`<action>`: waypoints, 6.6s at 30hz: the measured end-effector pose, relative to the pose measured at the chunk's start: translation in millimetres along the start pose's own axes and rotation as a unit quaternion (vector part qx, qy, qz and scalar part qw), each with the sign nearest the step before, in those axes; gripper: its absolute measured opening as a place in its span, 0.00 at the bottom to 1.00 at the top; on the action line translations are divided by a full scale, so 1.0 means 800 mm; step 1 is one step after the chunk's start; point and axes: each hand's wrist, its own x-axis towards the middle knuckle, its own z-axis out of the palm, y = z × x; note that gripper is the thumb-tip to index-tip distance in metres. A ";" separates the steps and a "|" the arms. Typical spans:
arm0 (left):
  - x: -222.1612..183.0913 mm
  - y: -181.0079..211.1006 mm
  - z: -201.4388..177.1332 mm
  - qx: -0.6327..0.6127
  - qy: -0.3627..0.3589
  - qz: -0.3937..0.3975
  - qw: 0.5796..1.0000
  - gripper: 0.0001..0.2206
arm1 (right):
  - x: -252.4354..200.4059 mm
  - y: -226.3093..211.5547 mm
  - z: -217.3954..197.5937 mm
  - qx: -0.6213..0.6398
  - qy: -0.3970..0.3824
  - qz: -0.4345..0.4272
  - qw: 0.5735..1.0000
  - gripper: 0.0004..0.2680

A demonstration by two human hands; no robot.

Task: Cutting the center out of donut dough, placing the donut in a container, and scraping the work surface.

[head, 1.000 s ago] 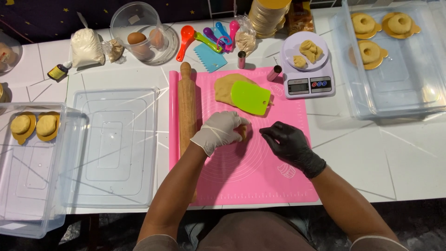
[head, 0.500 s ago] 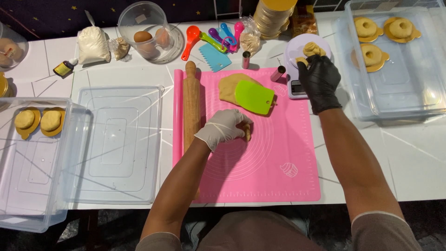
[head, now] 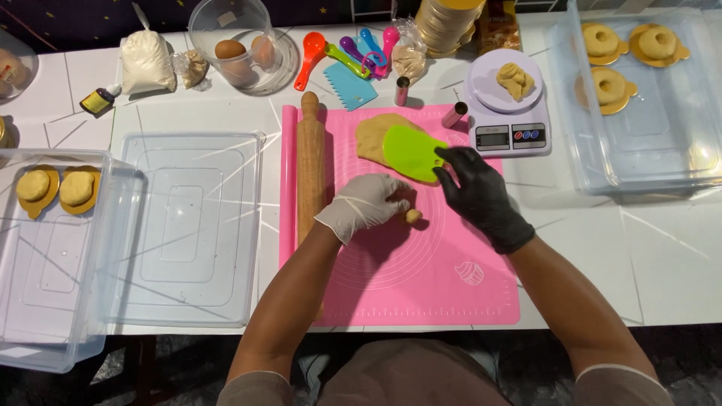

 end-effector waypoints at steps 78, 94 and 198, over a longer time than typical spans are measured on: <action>0.036 0.001 0.079 -0.382 0.173 0.107 0.902 0.17 | -0.041 -0.072 -0.047 0.229 0.026 0.064 0.971 0.19; 0.030 -0.025 0.076 -0.352 0.130 0.044 0.926 0.17 | -0.054 -0.045 -0.017 0.433 -0.005 0.357 0.828 0.10; 0.032 -0.015 0.085 0.145 0.327 0.222 0.907 0.11 | -0.069 -0.038 -0.041 -0.151 -0.136 0.168 0.965 0.38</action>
